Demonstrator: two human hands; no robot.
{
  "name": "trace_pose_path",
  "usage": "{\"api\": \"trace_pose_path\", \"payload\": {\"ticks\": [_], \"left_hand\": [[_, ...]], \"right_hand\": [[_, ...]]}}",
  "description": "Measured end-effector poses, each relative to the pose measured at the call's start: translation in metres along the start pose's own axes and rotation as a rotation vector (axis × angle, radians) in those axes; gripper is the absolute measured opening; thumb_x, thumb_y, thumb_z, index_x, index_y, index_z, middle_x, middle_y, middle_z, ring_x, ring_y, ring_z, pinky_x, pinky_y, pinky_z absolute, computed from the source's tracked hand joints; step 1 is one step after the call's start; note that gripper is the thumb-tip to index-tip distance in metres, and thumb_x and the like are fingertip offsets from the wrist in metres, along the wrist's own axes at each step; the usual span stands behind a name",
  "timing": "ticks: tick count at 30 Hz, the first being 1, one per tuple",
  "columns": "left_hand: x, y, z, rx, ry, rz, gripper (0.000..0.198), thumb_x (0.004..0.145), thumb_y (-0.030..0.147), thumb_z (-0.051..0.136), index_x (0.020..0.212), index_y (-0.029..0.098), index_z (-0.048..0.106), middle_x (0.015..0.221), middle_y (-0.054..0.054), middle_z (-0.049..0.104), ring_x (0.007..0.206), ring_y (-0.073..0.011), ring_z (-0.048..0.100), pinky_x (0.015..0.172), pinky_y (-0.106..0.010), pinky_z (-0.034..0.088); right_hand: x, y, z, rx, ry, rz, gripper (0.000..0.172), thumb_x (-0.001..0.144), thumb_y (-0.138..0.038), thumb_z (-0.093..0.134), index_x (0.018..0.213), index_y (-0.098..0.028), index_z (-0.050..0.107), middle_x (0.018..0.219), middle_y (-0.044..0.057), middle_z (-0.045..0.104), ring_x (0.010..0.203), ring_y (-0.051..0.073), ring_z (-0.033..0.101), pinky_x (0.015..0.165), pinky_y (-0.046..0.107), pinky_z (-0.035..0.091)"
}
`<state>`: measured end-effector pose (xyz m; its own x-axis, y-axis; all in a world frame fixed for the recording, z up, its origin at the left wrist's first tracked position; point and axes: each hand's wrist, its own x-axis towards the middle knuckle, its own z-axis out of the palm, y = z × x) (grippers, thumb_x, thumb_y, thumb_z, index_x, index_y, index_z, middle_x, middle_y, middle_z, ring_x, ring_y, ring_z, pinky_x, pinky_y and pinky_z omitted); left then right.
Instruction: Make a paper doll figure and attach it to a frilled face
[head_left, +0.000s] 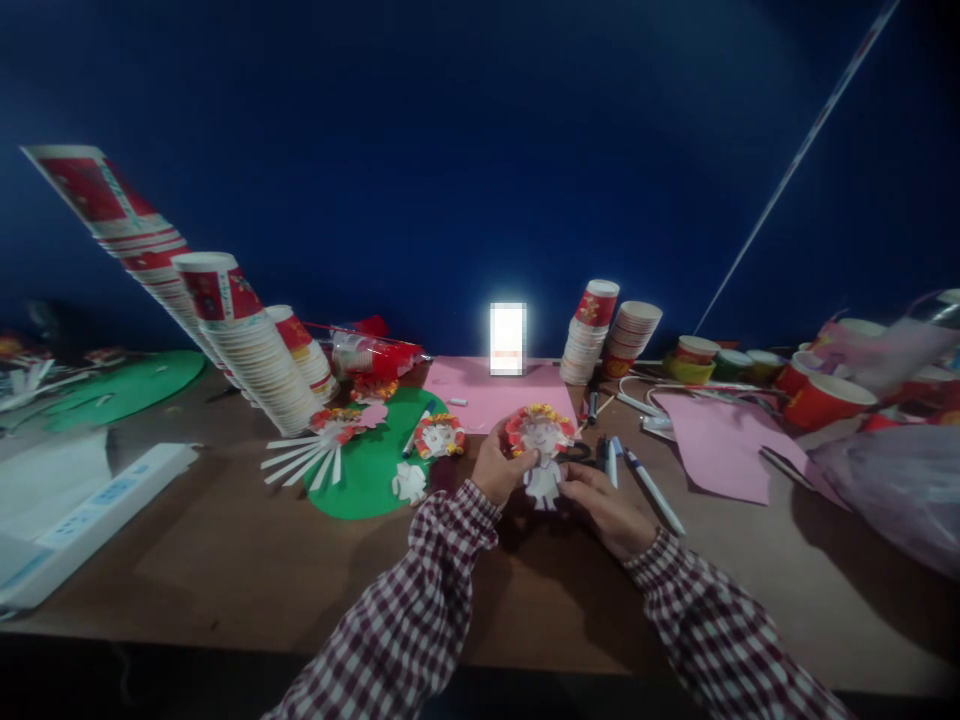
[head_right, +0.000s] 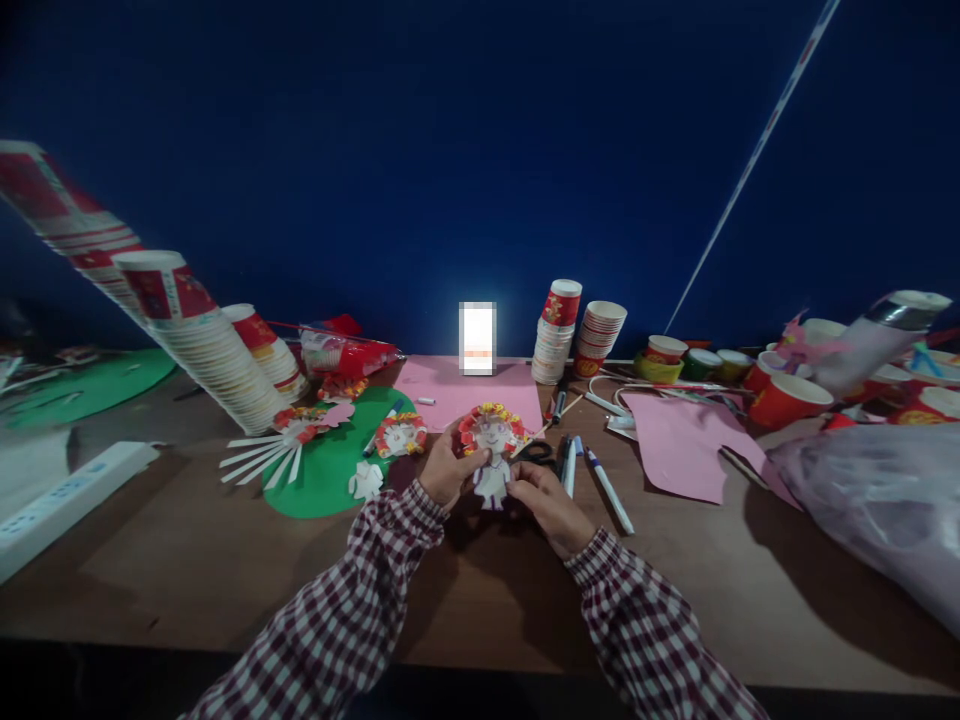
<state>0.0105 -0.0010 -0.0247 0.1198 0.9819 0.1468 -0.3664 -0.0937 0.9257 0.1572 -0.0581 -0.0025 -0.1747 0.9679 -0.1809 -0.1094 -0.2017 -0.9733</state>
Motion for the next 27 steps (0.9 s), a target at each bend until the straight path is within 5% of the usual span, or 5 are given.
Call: {"api": "trace_pose_path", "payload": {"ticks": [8,16,27], "left_hand": [[0.012,-0.012,-0.014,0.144,0.137,0.058,0.057,0.060,0.012,0.070,0.114,0.011,0.053,0.105,-0.011,0.064,0.095,-0.0209,0.061,0.091,-0.039,0.046],[0.018,0.002,-0.023,0.301,0.235,0.122,0.057,0.056,0.008,0.071,0.110,0.013,0.055,0.102,-0.008,0.064,0.092,-0.0213,0.061,0.090,-0.038,0.046],[0.031,0.009,-0.049,0.315,0.268,0.149,0.056,0.058,0.014,0.072,0.111,0.015,0.054,0.100,-0.006,0.065,0.090,-0.0193,0.061,0.087,-0.035,0.046]], "right_hand": [[-0.008,-0.005,-0.008,-0.166,0.181,-0.097,0.027,0.076,-0.040,0.062,0.094,-0.020,0.057,0.091,0.004,0.063,0.077,0.016,0.058,0.056,0.023,0.046],[-0.045,-0.004,-0.040,-0.544,0.212,-0.247,0.023,0.079,-0.038,0.059,0.094,-0.021,0.060,0.088,0.006,0.066,0.079,0.020,0.062,0.070,0.031,0.050],[-0.087,-0.005,-0.076,-0.789,0.378,-0.227,0.030,0.074,-0.044,0.055,0.089,-0.020,0.062,0.082,0.009,0.072,0.070,0.022,0.070,0.064,0.028,0.057]]}}
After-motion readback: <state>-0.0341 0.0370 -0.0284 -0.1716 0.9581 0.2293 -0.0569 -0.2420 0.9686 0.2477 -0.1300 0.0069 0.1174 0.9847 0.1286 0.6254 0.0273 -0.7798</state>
